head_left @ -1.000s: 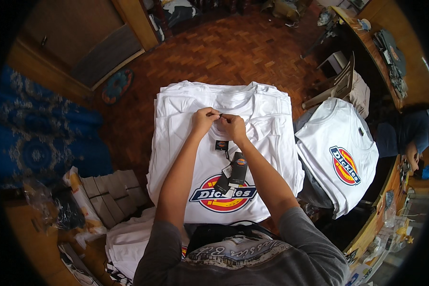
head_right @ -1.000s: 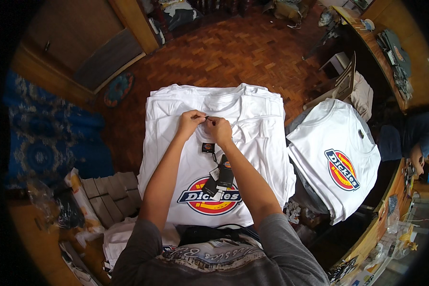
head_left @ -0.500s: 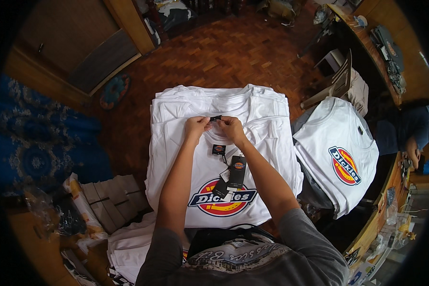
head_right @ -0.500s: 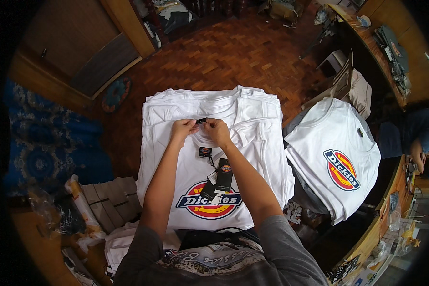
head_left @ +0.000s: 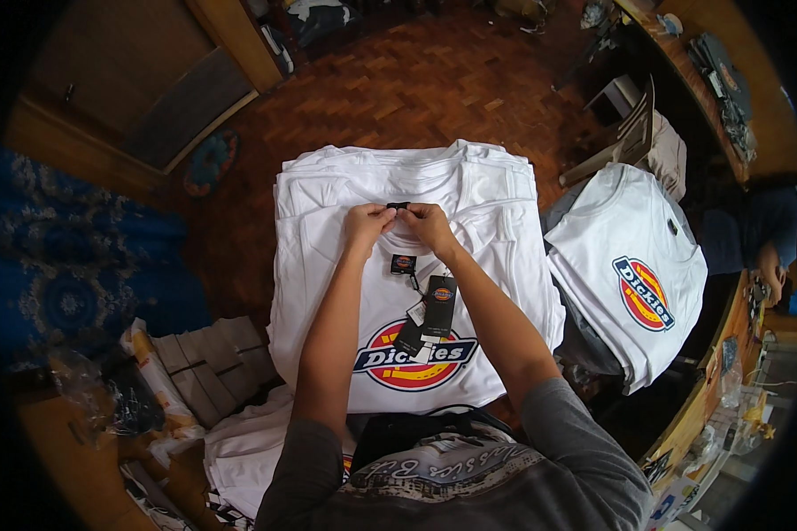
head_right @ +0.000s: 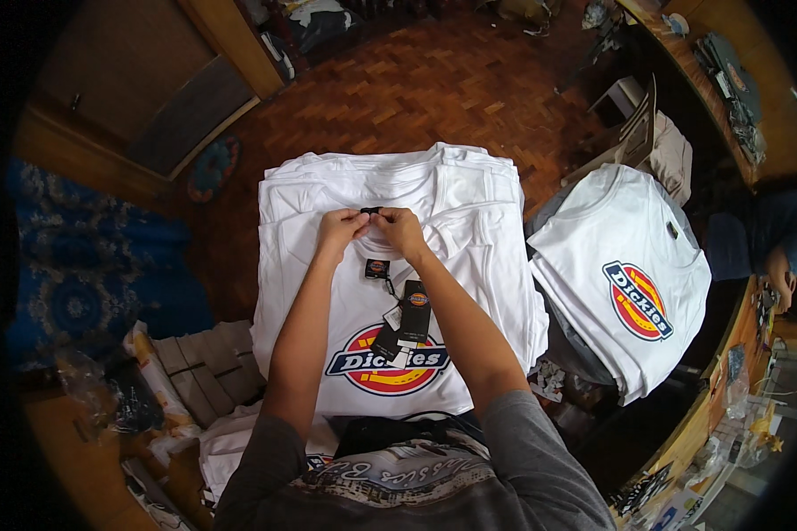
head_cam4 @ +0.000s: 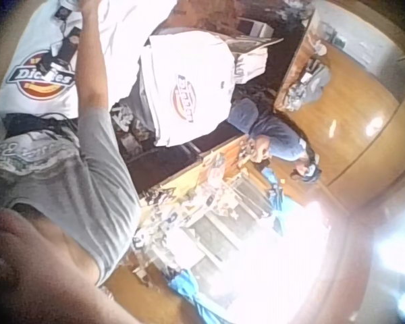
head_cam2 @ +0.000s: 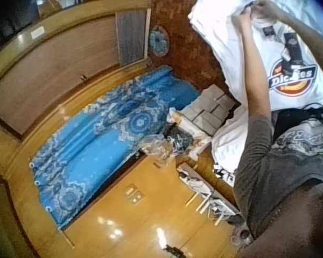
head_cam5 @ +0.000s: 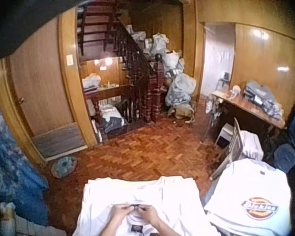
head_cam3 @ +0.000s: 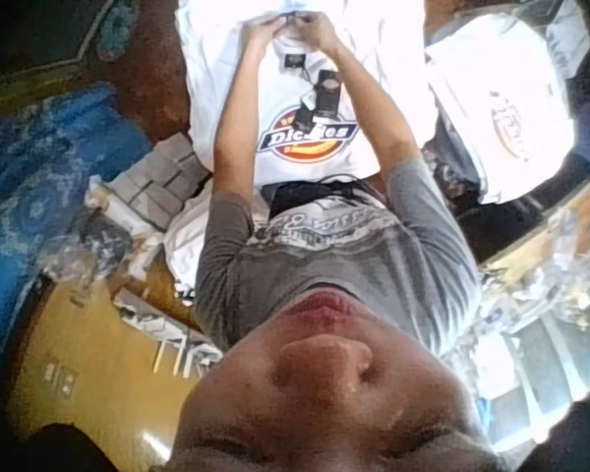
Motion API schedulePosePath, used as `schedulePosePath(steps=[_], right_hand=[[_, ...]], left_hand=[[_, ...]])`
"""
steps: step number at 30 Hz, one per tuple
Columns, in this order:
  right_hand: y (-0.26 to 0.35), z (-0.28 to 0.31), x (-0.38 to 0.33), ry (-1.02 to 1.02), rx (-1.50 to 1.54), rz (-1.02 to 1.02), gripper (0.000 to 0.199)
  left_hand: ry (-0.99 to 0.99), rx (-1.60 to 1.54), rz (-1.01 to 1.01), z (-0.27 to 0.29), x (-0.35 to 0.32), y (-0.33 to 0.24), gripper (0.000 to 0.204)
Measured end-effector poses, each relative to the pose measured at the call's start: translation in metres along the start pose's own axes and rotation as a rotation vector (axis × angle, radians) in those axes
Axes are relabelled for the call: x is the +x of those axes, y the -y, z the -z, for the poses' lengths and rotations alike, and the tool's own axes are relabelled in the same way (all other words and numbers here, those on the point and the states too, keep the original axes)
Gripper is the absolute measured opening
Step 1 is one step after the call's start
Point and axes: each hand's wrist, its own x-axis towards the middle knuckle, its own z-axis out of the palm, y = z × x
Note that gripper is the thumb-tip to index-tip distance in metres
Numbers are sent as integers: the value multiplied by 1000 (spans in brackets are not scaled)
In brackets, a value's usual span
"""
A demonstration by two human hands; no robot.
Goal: The person attaches tags to a stack of white t-shirts by hand. They pick up a tag, thread it through the neck label of a shirt, and then place the tagged shirt onto a pile.
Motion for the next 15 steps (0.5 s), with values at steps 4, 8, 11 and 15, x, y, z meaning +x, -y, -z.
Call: schedulePosePath(steps=[4,8,11,15], right_hand=[[21,2,-8,-20,-274,24,14],[23,16,-15,-74,-129,11,13],[13,37,-28,-395,6,118,15],[23,52,-80,-352,-266,-24,12]], left_hand=[[-43,261,-62,2,-1,-8,11],[-13,342,-89,5,-2,-12,11],[20,299,-23,14,-6,-18,11],[10,57,46,28,-13,-21,12]])
